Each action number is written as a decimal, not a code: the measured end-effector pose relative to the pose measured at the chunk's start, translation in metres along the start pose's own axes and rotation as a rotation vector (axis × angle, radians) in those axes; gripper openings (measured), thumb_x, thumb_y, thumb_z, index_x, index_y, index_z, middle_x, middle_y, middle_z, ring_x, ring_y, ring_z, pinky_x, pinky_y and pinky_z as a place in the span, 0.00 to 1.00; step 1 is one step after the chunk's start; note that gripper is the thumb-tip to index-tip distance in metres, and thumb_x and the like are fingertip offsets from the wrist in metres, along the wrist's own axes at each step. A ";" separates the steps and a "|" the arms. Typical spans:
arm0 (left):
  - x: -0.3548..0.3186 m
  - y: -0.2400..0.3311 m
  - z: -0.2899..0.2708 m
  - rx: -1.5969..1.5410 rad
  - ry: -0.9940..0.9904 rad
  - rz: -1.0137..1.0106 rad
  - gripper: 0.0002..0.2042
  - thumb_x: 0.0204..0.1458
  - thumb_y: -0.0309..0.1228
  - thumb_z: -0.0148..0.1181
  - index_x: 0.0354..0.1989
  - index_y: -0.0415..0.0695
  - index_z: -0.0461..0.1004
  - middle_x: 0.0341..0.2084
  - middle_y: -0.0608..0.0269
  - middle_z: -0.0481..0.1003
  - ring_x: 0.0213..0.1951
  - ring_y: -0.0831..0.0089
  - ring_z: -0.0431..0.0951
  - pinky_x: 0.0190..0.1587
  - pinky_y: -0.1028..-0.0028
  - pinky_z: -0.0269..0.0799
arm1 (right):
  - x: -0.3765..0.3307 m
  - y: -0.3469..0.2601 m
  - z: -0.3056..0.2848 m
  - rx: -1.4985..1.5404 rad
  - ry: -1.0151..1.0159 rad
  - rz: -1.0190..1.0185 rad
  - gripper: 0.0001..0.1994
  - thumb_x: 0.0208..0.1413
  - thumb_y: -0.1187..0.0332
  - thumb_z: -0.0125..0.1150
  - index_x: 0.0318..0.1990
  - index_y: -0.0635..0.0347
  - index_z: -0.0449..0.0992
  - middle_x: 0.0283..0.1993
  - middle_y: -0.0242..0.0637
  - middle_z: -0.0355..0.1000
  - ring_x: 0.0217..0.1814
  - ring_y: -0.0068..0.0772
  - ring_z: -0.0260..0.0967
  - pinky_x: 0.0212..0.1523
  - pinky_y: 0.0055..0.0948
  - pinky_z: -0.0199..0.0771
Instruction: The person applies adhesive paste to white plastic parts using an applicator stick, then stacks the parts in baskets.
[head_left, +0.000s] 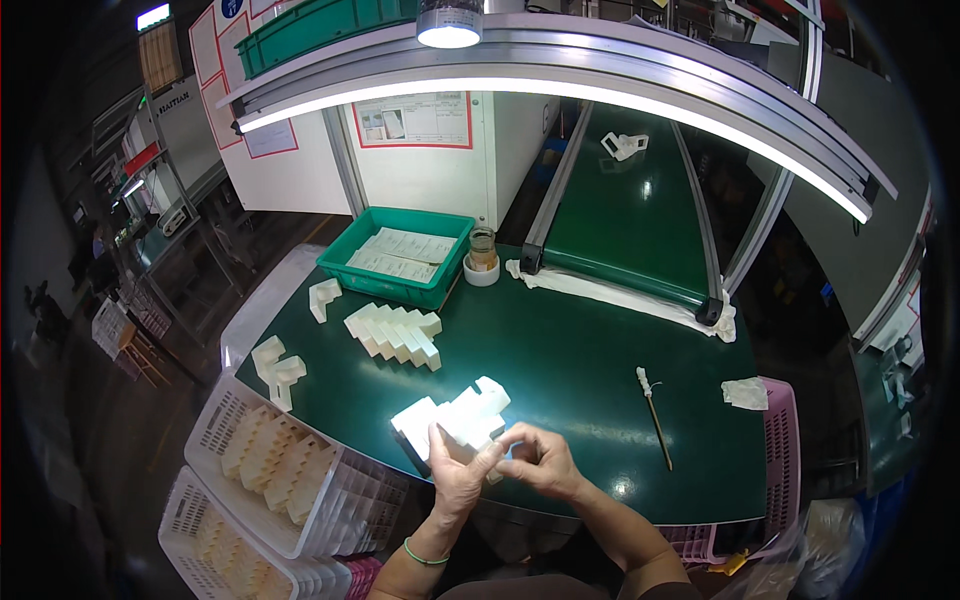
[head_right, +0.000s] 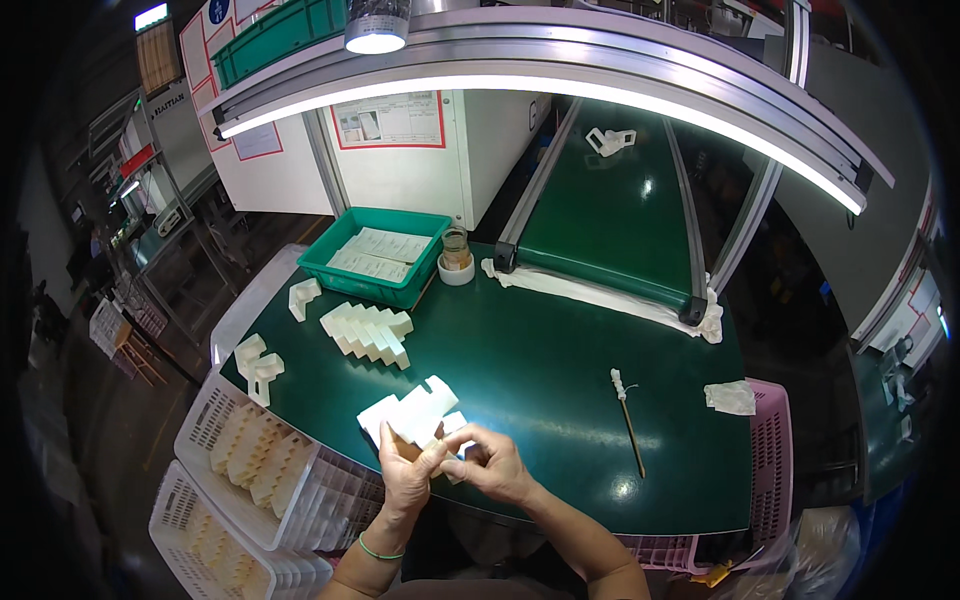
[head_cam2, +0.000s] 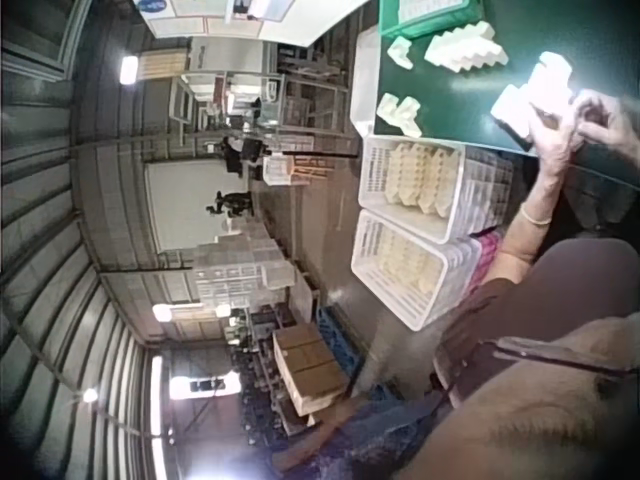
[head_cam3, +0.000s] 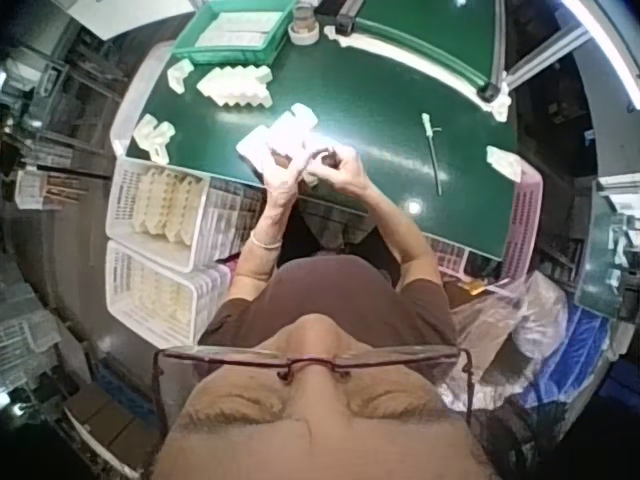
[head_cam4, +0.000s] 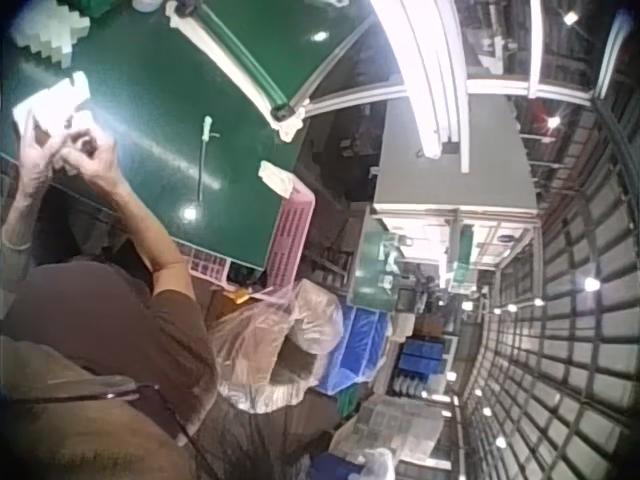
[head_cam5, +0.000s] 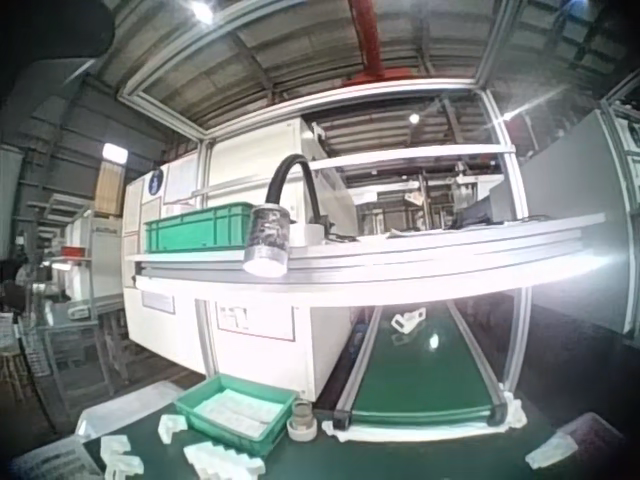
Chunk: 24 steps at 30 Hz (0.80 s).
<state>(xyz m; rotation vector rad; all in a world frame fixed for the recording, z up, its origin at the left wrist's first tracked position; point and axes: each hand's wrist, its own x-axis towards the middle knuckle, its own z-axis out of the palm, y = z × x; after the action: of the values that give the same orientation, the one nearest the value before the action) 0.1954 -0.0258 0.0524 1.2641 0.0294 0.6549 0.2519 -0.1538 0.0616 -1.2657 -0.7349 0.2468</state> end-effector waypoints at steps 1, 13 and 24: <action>-0.002 -0.002 0.001 -0.355 -0.008 -0.237 0.31 0.42 0.29 0.69 0.52 0.39 0.57 0.44 0.56 0.65 0.46 0.67 0.70 0.48 0.69 0.68 | -0.002 0.002 0.001 -0.109 -0.157 -0.098 0.06 0.50 0.74 0.64 0.36 0.63 0.75 0.33 0.34 0.70 0.27 0.18 0.65 0.30 0.18 0.65; 0.039 -0.046 -0.121 0.341 0.349 -0.207 0.14 0.55 0.30 0.55 0.46 0.35 0.69 0.42 0.54 0.72 0.46 0.67 0.71 0.51 0.70 0.66 | -0.034 0.021 -0.035 -0.015 -0.052 0.854 0.08 0.58 0.67 0.56 0.32 0.62 0.74 0.21 0.23 0.63 0.22 0.12 0.55 0.22 0.18 0.53; 0.037 -0.052 -0.124 0.520 0.426 0.025 0.17 0.51 0.29 0.57 0.49 0.37 0.67 0.50 0.53 0.65 0.52 0.62 0.66 0.53 0.63 0.64 | 0.100 0.037 -0.029 -0.582 -0.077 0.187 0.14 0.47 0.60 0.64 0.30 0.65 0.77 0.25 0.39 0.74 0.26 0.30 0.72 0.29 0.29 0.70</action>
<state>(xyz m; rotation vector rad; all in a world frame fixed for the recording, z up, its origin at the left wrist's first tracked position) 0.2033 0.0919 -0.0218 1.5982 0.5668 0.9677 0.3528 -0.1095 0.0601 -1.8911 -0.7835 0.2421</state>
